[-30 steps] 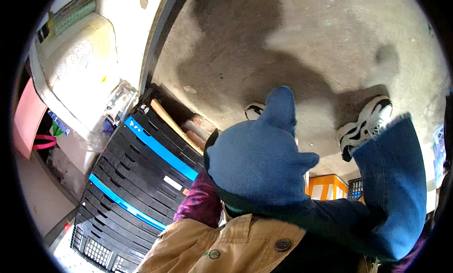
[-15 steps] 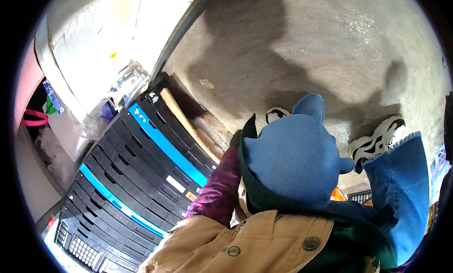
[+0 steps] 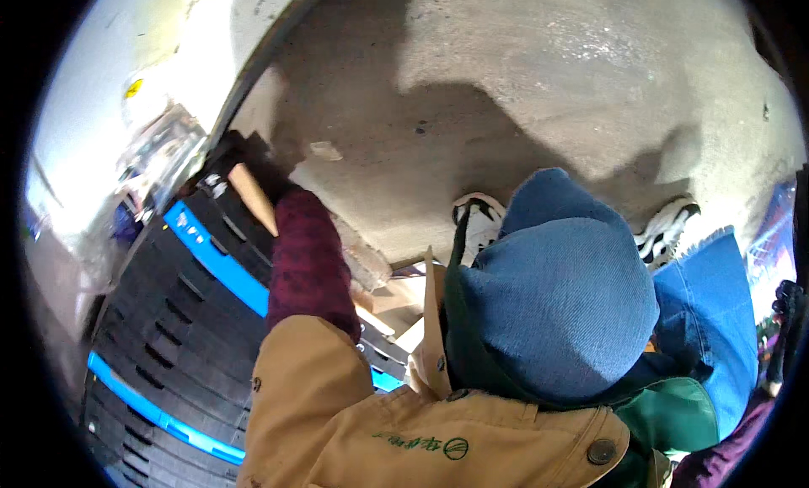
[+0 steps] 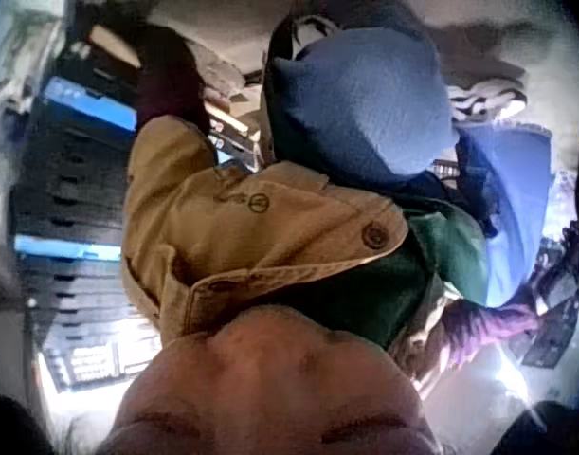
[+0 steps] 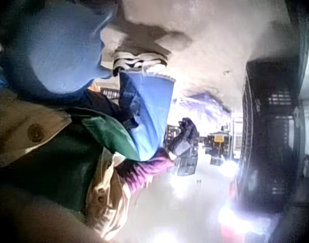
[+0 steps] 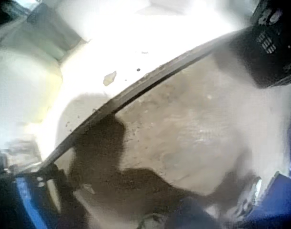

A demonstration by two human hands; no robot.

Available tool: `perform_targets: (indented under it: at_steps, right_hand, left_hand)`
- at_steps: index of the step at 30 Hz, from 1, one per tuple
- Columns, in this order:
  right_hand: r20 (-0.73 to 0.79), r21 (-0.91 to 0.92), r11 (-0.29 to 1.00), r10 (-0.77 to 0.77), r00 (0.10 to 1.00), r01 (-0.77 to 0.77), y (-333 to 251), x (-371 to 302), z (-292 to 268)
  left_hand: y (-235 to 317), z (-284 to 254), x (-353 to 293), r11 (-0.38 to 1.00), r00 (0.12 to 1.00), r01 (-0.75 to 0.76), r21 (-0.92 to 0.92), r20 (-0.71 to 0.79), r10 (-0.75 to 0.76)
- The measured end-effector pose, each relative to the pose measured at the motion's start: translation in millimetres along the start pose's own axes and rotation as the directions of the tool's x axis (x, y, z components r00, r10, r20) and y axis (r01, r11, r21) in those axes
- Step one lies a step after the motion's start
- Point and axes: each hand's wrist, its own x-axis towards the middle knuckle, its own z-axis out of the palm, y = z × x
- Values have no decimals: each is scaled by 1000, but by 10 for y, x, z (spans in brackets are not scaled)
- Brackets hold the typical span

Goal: The person sorts cherry tomatoes from a large tray into smaller plastic containers. They pick individual tomatoes, place them into containers, and occasionally weigh them on a digital scale. The person also handles larger tomatoes and uses a label printer to label the filled containers.

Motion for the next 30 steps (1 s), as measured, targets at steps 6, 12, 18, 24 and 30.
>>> perform_targets:
  at_steps: [6,12,18,24,30]
  right_hand:
    - [83,-229,973,28,996,-8,-267,-163,109]
    - [99,-107,994,22,995,-11,123,-248,-149]
    - [100,-28,999,-43,994,46,471,-449,-245]
    - [67,235,961,133,989,-145,481,-352,-261]
    - [79,169,974,136,987,-148,212,-334,-99]
  left_hand:
    - [-108,163,124,998,999,40,-41,13,-39]
    - [-141,232,186,998,999,43,-45,24,-42]
    - [-97,253,217,998,1000,18,-62,24,-17]
    - [-226,259,160,996,999,42,-76,23,-40]
    - [-162,259,214,995,999,44,-86,4,-44]
